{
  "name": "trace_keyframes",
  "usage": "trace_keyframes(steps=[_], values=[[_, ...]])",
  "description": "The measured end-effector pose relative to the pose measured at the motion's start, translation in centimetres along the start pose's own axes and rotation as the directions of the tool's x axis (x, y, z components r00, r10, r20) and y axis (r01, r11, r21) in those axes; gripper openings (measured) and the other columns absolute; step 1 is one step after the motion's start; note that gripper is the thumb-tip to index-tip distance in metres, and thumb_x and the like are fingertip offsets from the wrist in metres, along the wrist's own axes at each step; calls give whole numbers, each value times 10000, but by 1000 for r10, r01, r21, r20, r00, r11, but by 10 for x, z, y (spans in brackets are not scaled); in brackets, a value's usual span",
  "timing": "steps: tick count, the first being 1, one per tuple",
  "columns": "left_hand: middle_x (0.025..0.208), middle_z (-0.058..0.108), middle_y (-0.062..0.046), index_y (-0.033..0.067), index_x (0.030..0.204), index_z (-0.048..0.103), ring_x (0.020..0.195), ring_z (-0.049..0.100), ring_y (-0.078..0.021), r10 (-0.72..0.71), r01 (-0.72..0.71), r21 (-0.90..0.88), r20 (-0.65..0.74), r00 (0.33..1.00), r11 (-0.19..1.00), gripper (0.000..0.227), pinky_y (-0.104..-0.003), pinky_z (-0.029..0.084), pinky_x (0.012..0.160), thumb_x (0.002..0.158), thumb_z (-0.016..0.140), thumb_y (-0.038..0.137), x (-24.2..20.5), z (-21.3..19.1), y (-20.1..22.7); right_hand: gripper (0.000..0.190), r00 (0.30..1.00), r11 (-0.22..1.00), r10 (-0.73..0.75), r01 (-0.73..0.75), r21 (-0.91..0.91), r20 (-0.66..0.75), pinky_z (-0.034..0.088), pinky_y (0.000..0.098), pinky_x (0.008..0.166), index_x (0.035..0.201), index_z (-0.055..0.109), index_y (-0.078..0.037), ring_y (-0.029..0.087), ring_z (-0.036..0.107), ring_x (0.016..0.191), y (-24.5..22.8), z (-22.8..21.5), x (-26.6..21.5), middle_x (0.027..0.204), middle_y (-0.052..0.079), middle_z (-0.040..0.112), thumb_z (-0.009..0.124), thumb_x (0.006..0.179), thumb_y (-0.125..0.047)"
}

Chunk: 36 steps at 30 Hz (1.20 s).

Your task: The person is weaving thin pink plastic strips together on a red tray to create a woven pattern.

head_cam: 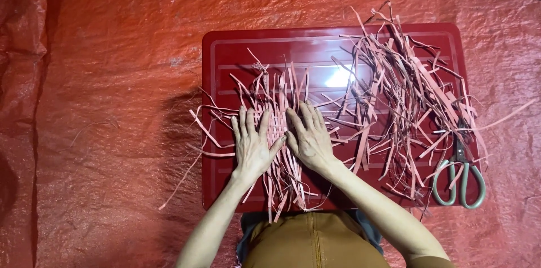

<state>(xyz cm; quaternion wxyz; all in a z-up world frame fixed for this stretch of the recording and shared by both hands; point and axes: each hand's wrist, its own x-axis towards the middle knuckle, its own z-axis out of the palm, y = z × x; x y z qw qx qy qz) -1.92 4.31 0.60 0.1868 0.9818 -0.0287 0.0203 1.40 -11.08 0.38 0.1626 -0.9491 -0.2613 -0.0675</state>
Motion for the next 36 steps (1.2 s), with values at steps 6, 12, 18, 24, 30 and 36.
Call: trace_keyframes(steps=[6,12,18,24,30,36], values=[[1241,288,-267,128,1298,301,1277,91,-391,6,-6,16,-9,1000,1000,689,-548,22,1005,790,346,592,-1,0,0,508,1000,1000,2,-2,4,5,162,409,1028,1242,395,-143,304,247,1254,0,-1,-1,1277,171,334,490,781,-334],[1241,287,-257,130,1291,312,1274,104,-387,13,-12,19,-34,999,1000,689,-548,37,1005,787,345,598,-3,3,0,495,1000,1000,-4,4,11,-12,154,408,1033,1230,412,-138,309,267,1243,0,-1,-2,1269,175,348,499,783,-332],[1222,302,-261,131,1289,319,1263,128,-401,35,-33,23,-71,997,999,688,-547,45,1005,791,336,605,-4,3,1,533,997,989,32,-23,146,-66,162,451,1017,1253,378,-119,345,274,1223,-2,-7,-3,1238,189,354,533,776,-297],[1227,302,-265,135,1296,309,1262,132,-406,39,-37,31,-79,996,999,679,-551,49,1004,791,356,587,-5,0,3,588,996,998,43,-39,51,-80,168,465,1012,1255,369,-91,322,287,1201,6,6,-7,1176,157,372,533,766,-374],[1236,299,-273,155,1321,274,1268,113,-404,28,-26,38,-48,998,999,684,-552,30,1001,796,327,590,-4,-3,4,589,996,989,32,-19,148,-86,197,475,996,1273,364,-114,334,282,1192,6,-1,-3,1173,154,357,547,755,-325],[1239,292,-287,154,1328,258,1262,120,-413,39,-37,25,-63,997,999,692,-567,37,995,791,340,583,-3,0,1,361,956,990,25,16,139,-293,304,444,945,1105,498,-63,340,377,1113,11,-41,-3,1112,146,419,555,769,-183]])
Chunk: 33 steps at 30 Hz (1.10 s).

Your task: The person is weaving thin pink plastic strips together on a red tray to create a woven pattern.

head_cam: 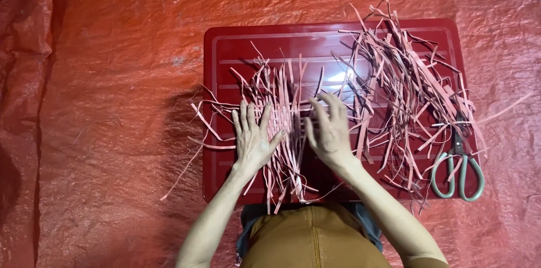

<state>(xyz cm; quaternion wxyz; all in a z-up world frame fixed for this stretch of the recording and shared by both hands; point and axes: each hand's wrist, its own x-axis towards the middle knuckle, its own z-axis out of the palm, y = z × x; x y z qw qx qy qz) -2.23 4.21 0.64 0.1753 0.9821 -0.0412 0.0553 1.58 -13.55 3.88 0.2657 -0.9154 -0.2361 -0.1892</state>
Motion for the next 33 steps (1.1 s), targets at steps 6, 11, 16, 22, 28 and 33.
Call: trace_keyframes(steps=[6,11,16,22,28,33], values=[[1243,291,-299,151,1336,242,1265,109,-419,2,-2,7,10,1000,1000,694,-570,29,993,800,330,583,0,2,0,359,988,947,37,13,-320,147,219,465,986,993,593,-80,352,299,1208,2,2,-13,1142,126,479,625,696,-278],[1249,292,-293,154,1330,255,1266,113,-414,-3,3,7,5,1000,1000,691,-570,31,994,801,318,594,-1,0,-1,417,980,962,46,10,-274,196,127,474,1024,1072,554,-79,327,269,1240,-4,20,-24,1142,94,496,599,700,-263],[1251,298,-291,154,1331,252,1269,110,-408,-17,17,-1,31,999,1000,694,-571,19,992,802,306,600,-1,0,-1,416,992,965,-6,38,-258,123,127,478,1027,1082,549,-69,325,280,1233,-5,30,-30,1121,94,496,591,692,-205],[1250,307,-283,158,1330,258,1270,119,-398,-16,15,30,38,999,999,692,-558,20,997,802,306,602,-1,-2,1,452,986,978,57,-24,-207,156,149,498,1009,1127,528,-105,286,326,1140,4,28,-32,1010,67,476,577,684,-178],[1266,288,-283,170,1344,222,1275,100,-399,-34,32,22,72,997,999,700,-558,-6,996,800,295,605,-1,0,1,445,950,989,56,-10,-147,308,205,479,995,1150,505,-152,226,402,1085,23,15,-27,955,23,554,523,706,-132],[1272,274,-288,169,1345,219,1274,92,-404,-41,40,13,83,996,999,699,-559,-12,995,803,287,606,-1,-2,1,456,910,995,-33,69,-71,414,293,418,918,1098,527,-158,229,406,1050,17,8,-12,1003,22,544,606,649,-153]])
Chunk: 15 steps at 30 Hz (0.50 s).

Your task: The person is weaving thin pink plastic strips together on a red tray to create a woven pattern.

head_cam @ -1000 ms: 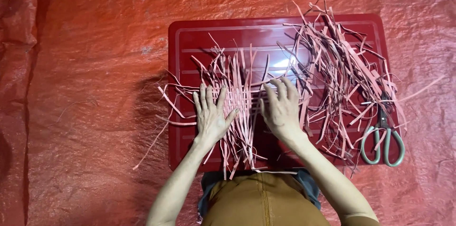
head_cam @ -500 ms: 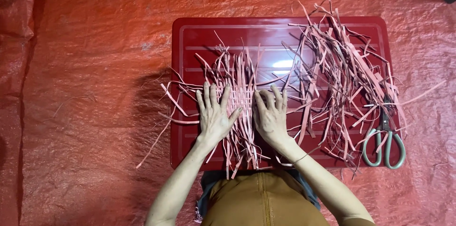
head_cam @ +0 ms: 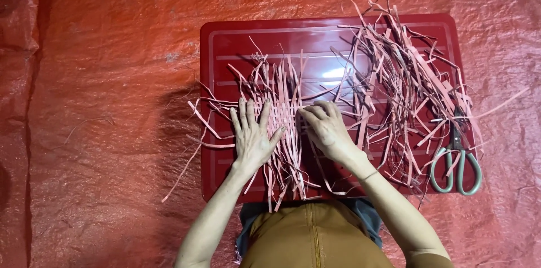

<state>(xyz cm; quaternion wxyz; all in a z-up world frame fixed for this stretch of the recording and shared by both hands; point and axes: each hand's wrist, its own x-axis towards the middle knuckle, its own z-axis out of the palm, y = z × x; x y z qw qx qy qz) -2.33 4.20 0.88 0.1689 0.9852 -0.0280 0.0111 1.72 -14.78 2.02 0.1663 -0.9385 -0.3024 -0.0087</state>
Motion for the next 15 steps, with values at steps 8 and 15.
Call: trace_keyframes(steps=[8,15], values=[[1268,275,-289,167,1342,222,1273,99,-406,0,0,-14,-4,1000,1000,698,-559,-11,994,804,290,606,1,1,0,460,999,1000,12,-13,23,47,317,403,896,1111,509,-160,224,404,1037,3,5,5,992,25,520,632,668,-178],[1266,279,-289,155,1336,238,1269,118,-407,17,-17,7,-27,1000,1000,692,-559,13,997,804,311,592,0,1,-1,458,999,999,1,2,-53,54,296,419,916,1076,524,-179,226,402,1025,3,-15,0,931,25,516,663,641,-215]])
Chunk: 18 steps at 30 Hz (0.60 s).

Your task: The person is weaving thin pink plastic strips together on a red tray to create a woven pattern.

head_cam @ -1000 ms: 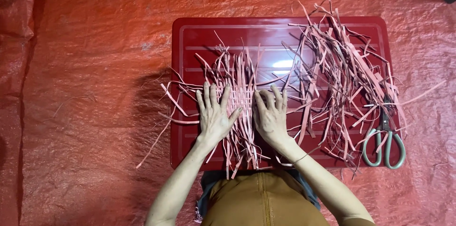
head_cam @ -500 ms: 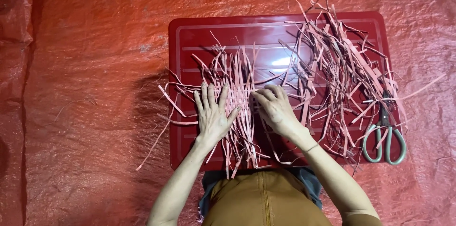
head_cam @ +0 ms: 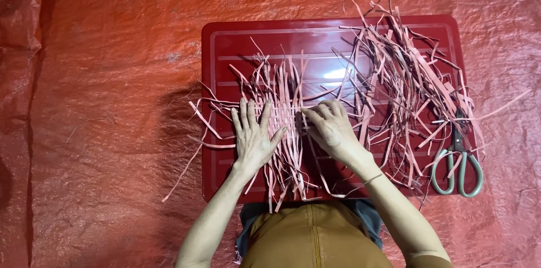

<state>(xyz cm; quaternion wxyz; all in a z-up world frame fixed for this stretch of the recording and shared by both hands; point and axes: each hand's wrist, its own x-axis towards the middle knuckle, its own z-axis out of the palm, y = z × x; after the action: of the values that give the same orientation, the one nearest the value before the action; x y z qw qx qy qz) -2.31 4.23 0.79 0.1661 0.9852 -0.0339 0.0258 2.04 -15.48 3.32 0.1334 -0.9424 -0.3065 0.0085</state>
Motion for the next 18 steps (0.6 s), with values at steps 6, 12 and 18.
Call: trace_keyframes(steps=[6,12,18], values=[[1256,288,-296,151,1337,238,1268,118,-409,-2,1,-22,-3,1000,1000,689,-559,7,994,809,307,588,0,-1,1,603,998,998,-6,9,-58,60,219,461,985,1153,460,-182,244,338,1126,-14,-5,3,1157,43,445,701,603,-237],[1252,296,-295,150,1330,256,1267,123,-407,-1,1,-15,-11,1000,1000,691,-560,14,994,807,299,599,0,-3,1,601,985,995,46,-59,77,167,218,518,980,1191,434,-151,297,311,1157,-14,-11,10,1213,97,395,681,648,-220],[1255,286,-301,151,1336,239,1265,116,-416,1,-1,-18,-4,1000,1000,691,-567,4,992,806,313,589,0,-4,1,510,983,995,57,-70,65,175,232,513,975,1208,428,-173,280,323,1144,-11,-3,7,1175,82,413,595,726,-175]])
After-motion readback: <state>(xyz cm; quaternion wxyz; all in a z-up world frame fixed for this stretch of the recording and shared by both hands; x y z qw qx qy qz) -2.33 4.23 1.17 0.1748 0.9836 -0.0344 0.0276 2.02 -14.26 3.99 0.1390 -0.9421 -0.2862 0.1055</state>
